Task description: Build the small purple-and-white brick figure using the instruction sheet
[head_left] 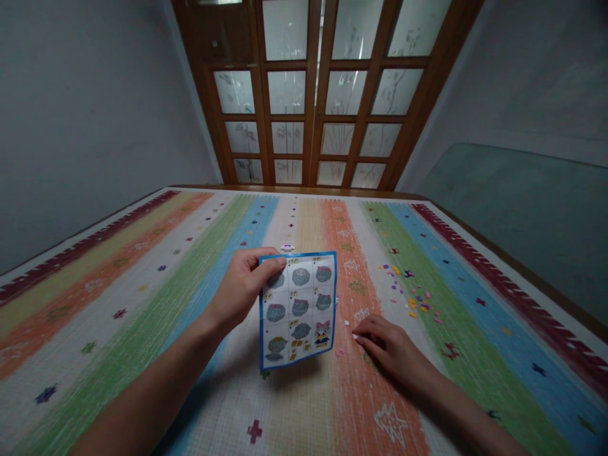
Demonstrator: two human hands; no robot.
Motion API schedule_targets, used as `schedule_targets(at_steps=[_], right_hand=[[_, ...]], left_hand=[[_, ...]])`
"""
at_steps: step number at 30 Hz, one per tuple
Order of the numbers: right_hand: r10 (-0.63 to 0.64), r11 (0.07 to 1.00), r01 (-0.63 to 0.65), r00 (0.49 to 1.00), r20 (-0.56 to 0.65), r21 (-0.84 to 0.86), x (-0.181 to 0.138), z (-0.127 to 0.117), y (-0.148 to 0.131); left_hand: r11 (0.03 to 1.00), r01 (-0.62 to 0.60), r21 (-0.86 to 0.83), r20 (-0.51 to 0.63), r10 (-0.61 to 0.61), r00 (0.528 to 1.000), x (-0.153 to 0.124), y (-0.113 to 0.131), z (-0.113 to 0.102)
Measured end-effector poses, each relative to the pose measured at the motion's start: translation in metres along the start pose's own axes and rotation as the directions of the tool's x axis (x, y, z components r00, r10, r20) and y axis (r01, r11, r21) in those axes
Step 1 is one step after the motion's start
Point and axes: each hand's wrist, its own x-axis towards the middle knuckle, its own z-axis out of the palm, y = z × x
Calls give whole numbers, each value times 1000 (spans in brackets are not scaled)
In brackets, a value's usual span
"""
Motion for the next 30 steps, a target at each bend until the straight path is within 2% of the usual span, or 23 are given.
schedule_targets(at_steps=[14,24,30], right_hand=[[-50,999,49,993,-106,-12,-6,10,6],[-58,998,58,992,-116,-2,-8,11,7],[-48,999,49,994,-100,2,-9,10,10]], left_hand=[[998,56,-34,61,-53,997,2,8,11],[993,88,-82,103,-79,992,-1,12,12],[992,91,-86,90,-83,993,-2,12,13]])
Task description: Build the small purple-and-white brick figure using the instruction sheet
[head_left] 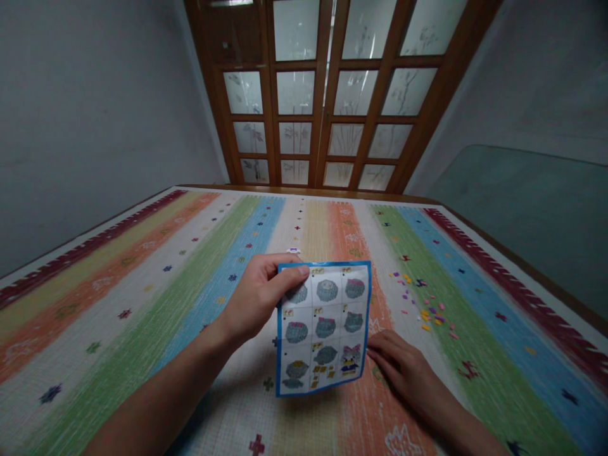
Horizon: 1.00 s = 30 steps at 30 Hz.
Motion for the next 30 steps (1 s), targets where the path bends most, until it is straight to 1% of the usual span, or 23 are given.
schedule_targets(at_steps=[3,6,10,12,14,17,20,22,26,30], right_hand=[[18,1000,-18,1000,-6,4,0,-2,-3],[39,999,-39,999,-36,14,2,-6,-6],[89,996,-90,992,-84,-4,11,-16,-9],[89,996,-91,991,-95,-14,20,-22,-11],[64,998,-64,994,-86,-5,31,-26,-15],[26,1000,-25,999,-31,18,51,-27,-23],[-23,1000,23,1000,-4,-7,70,-21,-27],[-62,997,62,998,4,-41,78,-16,-24],[-119,989,120,993,20,-82,85,-6,-16],[-154,984,155,988,18,-86,85,-3,-12]], left_hand=[[1000,-9,11,-13,9,1000,0,0,-1],[998,-53,29,-41,54,998,4,2,-8],[996,-89,32,-148,93,985,13,8,-22],[994,-95,57,-202,104,974,16,12,-28],[992,-93,86,-235,111,966,18,14,-31],[989,-72,132,-263,105,959,19,16,-34],[987,-59,150,-264,97,960,20,15,-34],[990,-61,131,-251,92,963,20,13,-34],[994,-75,85,-234,93,968,22,13,-34],[993,-55,105,-230,78,970,22,12,-35]])
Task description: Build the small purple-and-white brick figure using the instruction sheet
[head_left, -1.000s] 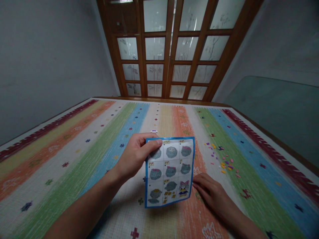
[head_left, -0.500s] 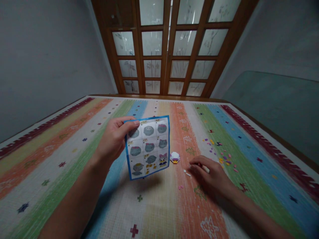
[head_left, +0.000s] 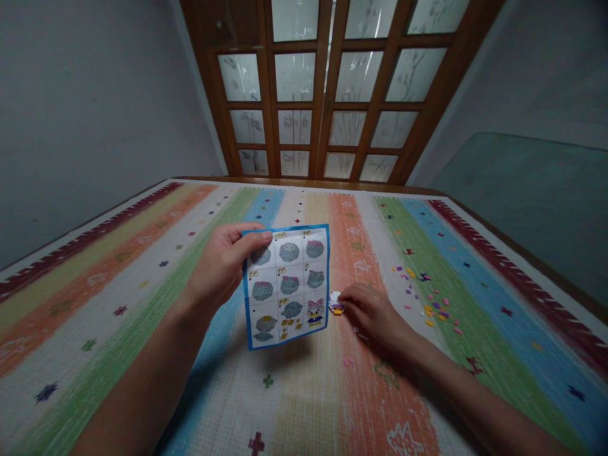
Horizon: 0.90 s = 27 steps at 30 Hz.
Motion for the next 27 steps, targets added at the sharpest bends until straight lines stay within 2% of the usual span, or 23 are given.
schedule_targets(at_steps=[10,16,27], right_hand=[[-39,999,39,999,-8,-14,1,1,-1],[-107,994,107,994,4,-28,1,2,0],[-112,993,111,994,-6,-46,0,2,-1]], left_hand=[[998,-7,63,5,7,1000,-1,-2,3],[999,-10,35,29,9,1000,-1,-3,2],[1000,-19,-1,48,19,999,-2,-4,4]])
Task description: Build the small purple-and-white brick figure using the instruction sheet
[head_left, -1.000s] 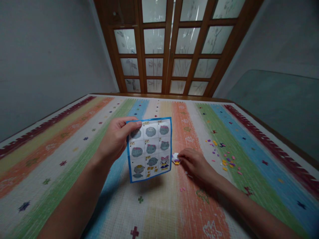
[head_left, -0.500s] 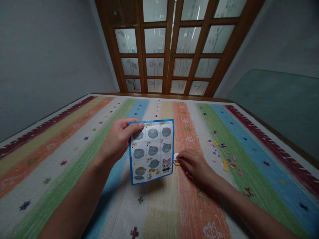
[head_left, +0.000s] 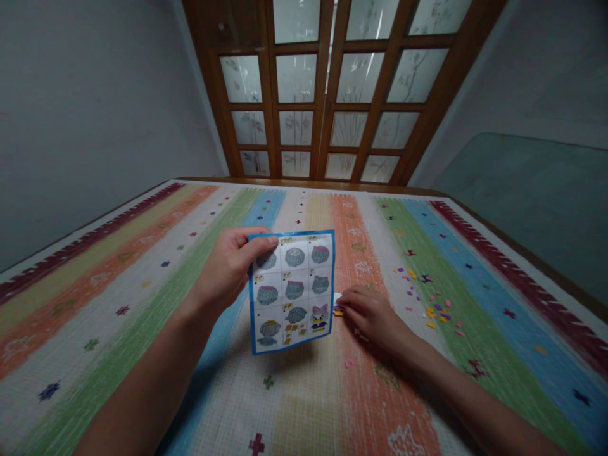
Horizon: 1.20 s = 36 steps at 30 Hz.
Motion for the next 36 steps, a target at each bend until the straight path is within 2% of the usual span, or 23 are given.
schedule_targets(at_steps=[12,36], right_hand=[[-9,1000,8,999,-31,-6,-2,3,2],[-114,993,113,991,-72,-19,-3,3,5]], left_hand=[[1000,-6,-16,20,6,1000,0,-3,-1],[1000,8,6,4,-8,1000,-1,-1,1]])
